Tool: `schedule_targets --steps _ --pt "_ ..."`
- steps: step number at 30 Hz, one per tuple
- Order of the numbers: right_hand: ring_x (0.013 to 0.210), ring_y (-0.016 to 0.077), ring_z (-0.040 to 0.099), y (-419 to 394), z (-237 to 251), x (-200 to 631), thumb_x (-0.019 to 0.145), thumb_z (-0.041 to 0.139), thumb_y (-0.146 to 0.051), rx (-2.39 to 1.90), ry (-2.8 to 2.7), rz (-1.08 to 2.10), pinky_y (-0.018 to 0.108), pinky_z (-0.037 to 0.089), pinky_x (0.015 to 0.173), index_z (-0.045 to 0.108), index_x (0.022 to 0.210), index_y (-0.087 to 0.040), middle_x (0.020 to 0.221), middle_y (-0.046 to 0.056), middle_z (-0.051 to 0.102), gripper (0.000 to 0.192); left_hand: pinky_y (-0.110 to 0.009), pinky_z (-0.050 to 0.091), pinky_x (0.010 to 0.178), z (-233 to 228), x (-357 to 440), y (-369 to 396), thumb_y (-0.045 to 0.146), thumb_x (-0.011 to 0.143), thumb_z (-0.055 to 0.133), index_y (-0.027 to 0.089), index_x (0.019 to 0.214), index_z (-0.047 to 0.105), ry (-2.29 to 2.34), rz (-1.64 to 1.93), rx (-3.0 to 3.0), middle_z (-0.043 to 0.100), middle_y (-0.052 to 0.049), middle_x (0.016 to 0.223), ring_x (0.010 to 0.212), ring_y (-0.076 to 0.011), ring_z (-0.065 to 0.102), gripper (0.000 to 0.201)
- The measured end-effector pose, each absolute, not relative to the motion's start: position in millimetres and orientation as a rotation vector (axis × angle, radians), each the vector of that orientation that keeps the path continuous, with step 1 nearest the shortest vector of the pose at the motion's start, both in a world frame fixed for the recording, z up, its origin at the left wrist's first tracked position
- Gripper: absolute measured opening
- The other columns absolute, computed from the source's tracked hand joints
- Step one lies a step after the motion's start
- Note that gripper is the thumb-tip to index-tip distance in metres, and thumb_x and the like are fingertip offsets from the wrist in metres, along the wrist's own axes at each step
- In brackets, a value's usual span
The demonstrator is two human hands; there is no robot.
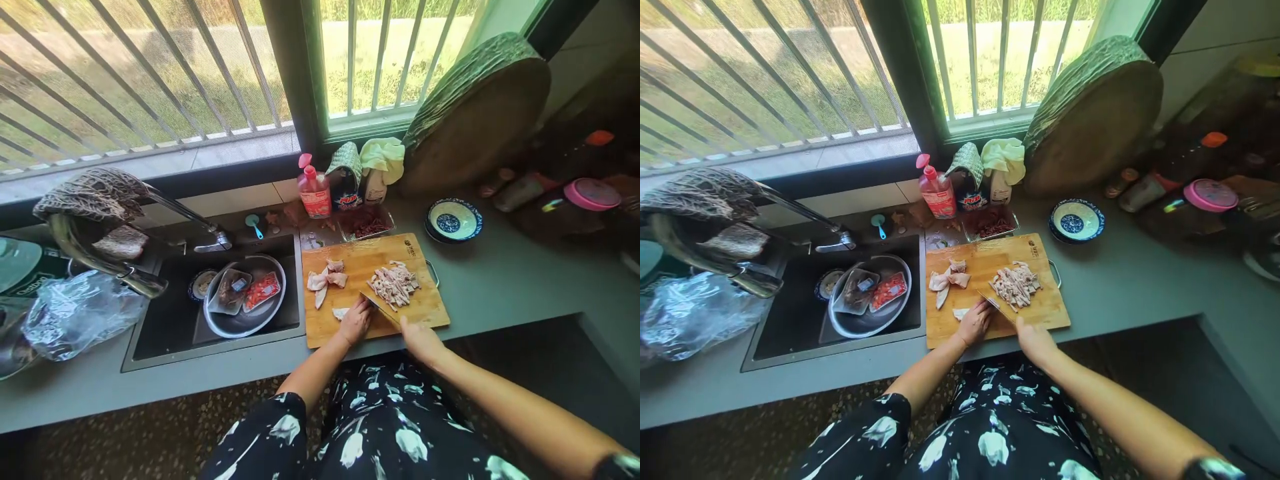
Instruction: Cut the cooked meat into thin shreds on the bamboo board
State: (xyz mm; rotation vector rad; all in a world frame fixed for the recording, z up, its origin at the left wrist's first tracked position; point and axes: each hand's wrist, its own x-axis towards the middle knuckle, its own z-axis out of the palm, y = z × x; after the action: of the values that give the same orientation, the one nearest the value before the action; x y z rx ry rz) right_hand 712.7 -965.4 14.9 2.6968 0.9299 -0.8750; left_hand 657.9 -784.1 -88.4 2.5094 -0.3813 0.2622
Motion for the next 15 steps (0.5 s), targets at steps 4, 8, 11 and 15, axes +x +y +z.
schedule_targets --steps 4,8,11,15 --pt "0.075 0.0224 0.062 -932 7 729 0.085 0.032 -0.014 2.763 0.907 -0.866 0.028 0.042 0.061 0.040 0.107 -0.010 0.078 0.015 0.061 0.023 -0.039 0.040 0.093 -84 658 -785 0.017 0.086 0.036 0.015 0.108 0.051 -0.367 0.268 2.506 0.054 -0.009 0.107 0.109 -0.0184 0.044 0.028" --pt "0.073 0.0211 0.061 -939 5 736 0.088 0.031 -0.029 2.849 0.798 -0.837 0.027 0.040 0.060 0.040 0.102 -0.014 0.078 0.012 0.061 0.022 -0.041 0.040 0.092 -78 654 -784 0.021 0.087 0.036 0.017 0.107 0.051 -0.313 0.304 2.516 0.055 -0.009 0.105 0.104 -0.0183 0.047 0.026" --pt "0.071 0.0217 0.061 -950 8 729 0.089 0.028 -0.030 2.854 0.828 -0.810 0.027 0.039 0.059 0.040 0.101 -0.015 0.076 0.011 0.061 0.023 -0.042 0.041 0.091 -77 650 -784 0.022 0.088 0.035 0.018 0.107 0.052 -0.315 0.340 2.525 0.055 -0.008 0.106 0.103 -0.0189 0.047 0.026" --pt "0.074 0.0222 0.061 -955 14 716 0.089 0.027 -0.028 2.777 0.876 -0.900 0.027 0.039 0.061 0.040 0.101 -0.015 0.077 0.011 0.061 0.022 -0.040 0.043 0.090 -81 650 -783 0.021 0.088 0.033 0.018 0.106 0.053 -0.326 0.341 2.524 0.054 -0.008 0.106 0.104 -0.0181 0.047 0.027"
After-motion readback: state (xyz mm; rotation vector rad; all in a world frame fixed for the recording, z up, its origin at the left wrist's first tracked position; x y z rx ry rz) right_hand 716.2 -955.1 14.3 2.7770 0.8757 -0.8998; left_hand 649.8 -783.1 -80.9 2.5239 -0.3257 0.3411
